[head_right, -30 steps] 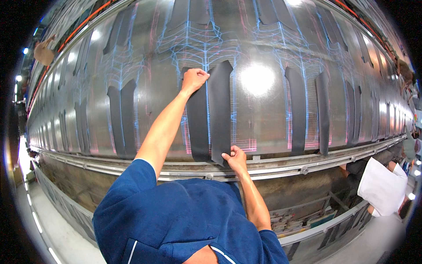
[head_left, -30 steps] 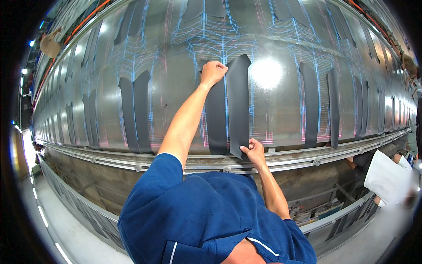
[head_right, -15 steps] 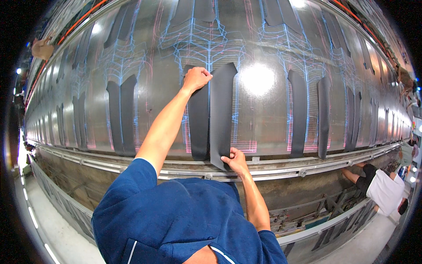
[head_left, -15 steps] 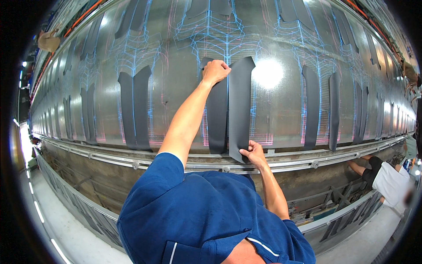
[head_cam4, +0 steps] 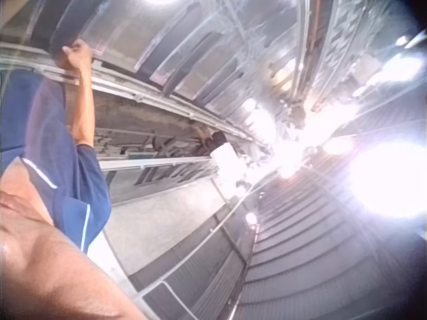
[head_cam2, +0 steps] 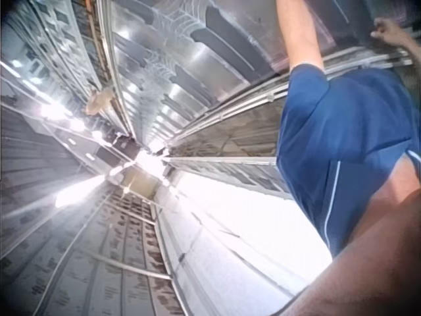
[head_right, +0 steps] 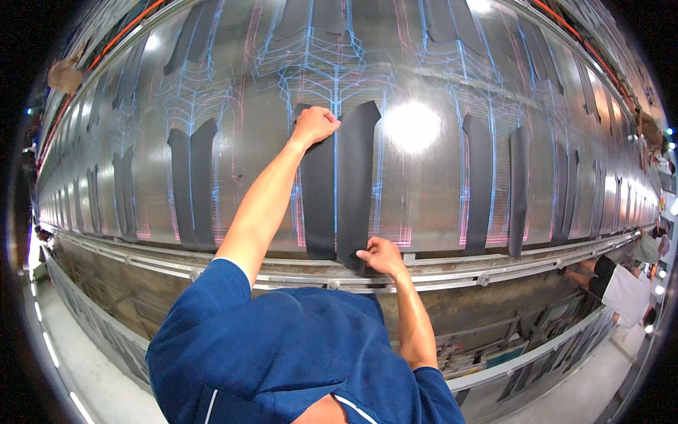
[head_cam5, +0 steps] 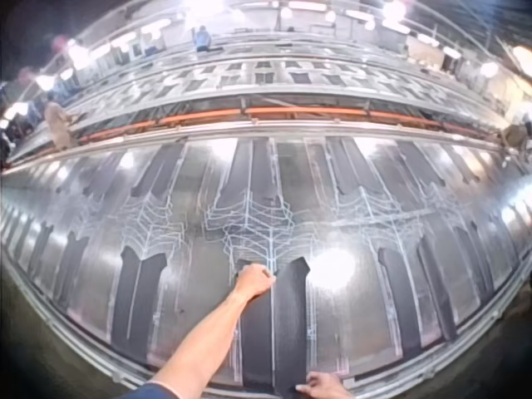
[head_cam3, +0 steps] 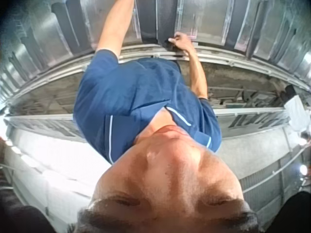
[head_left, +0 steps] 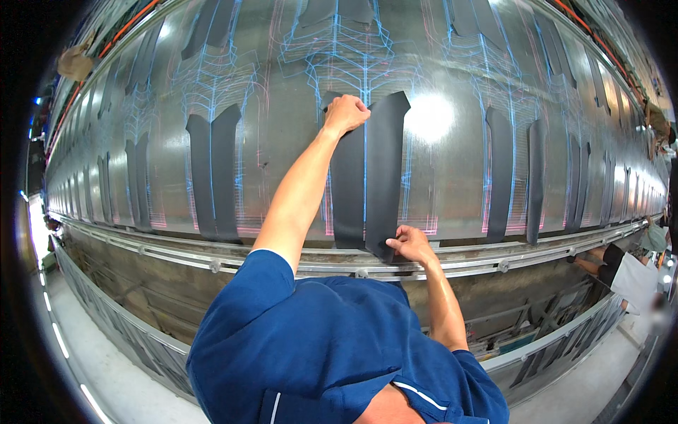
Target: The person repeatedly places and smooths black rectangular material strips onto a large curved metallic surface marked with blue and red guide lines. The person works one strip at a time, pressing and smoothing each piece with both hands. Another person briefly appears and uses a phone to record the work.
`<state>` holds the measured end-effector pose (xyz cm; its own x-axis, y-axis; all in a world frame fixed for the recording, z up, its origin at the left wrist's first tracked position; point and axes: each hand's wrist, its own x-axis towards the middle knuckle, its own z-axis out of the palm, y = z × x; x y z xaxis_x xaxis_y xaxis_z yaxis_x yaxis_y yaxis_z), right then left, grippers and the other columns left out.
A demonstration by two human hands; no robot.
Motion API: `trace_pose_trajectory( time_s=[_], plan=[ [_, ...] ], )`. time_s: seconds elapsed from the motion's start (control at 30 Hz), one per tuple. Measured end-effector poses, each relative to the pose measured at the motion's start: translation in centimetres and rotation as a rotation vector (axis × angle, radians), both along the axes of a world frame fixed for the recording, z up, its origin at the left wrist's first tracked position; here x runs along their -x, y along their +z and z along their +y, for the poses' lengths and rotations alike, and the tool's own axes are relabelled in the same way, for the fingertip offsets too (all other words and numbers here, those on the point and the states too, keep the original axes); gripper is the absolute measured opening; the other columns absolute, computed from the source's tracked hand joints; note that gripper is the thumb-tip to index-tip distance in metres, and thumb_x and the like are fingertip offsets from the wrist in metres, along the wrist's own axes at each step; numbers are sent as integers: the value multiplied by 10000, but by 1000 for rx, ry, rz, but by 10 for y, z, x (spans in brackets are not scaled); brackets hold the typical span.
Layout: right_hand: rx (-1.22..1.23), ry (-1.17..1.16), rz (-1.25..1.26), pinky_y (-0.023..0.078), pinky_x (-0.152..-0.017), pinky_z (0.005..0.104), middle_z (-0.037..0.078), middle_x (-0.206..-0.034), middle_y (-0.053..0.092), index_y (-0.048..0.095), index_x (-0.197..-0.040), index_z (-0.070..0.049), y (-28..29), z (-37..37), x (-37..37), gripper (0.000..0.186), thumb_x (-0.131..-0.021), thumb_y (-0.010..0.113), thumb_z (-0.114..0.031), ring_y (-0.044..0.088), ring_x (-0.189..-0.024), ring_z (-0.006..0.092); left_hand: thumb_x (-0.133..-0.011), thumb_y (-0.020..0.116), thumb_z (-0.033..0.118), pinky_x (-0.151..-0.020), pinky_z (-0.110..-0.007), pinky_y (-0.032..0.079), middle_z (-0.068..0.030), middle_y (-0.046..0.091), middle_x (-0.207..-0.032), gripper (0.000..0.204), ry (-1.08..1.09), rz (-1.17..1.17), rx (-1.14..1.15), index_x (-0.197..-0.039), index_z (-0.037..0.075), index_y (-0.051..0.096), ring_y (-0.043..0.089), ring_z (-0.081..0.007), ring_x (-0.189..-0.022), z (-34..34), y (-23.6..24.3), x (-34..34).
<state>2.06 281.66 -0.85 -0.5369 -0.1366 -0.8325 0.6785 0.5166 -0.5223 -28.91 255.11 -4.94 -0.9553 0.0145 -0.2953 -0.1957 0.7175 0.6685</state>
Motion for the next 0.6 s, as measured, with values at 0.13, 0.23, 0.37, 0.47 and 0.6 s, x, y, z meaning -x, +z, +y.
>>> trace_pose_trajectory(
  time_s=[0.13,0.23,0.37,0.47,0.6],
  plan=[
    [-258,210,283,620,-779,412,122,-864,819,817,-954,-93,1,20,79,240,-914,840,-328,807,-824,248,-847,827,339,-896,-431,611,-96,826,-881,231,-3,-40,-54,-899,115,835,800,-303,-908,-3,9,-4],
    [-168,-136,488,606,-744,376,96,-841,816,821,-998,-62,-6,12,161,218,-955,785,-273,770,-750,183,-856,802,314,-889,-464,615,-108,827,-896,199,-7,-29,-44,-909,125,831,795,-340,-923,-5,6,-10],
    [-67,-502,482,588,-621,297,73,-822,793,795,-1165,-36,-14,-10,249,259,-998,769,-232,714,-659,121,-891,797,344,-853,-473,614,-109,822,-890,233,6,-11,-3,-941,119,831,795,-342,-914,5,15,-20],
    [-75,-561,441,579,-594,296,69,-797,778,790,-1155,-28,-15,-25,281,271,-990,790,-243,685,-616,119,-937,776,398,-843,-482,610,-100,817,-892,287,48,-48,64,-963,117,828,793,-349,-913,12,23,-31],
    [-140,-546,375,551,-556,294,67,-741,751,797,-1071,-22,-18,-36,295,255,-979,813,-259,649,-572,115,-969,745,448,-832,-487,604,-112,816,-871,352,171,-123,41,-989,111,843,793,-360,-898,20,29,-44]
  ],
)
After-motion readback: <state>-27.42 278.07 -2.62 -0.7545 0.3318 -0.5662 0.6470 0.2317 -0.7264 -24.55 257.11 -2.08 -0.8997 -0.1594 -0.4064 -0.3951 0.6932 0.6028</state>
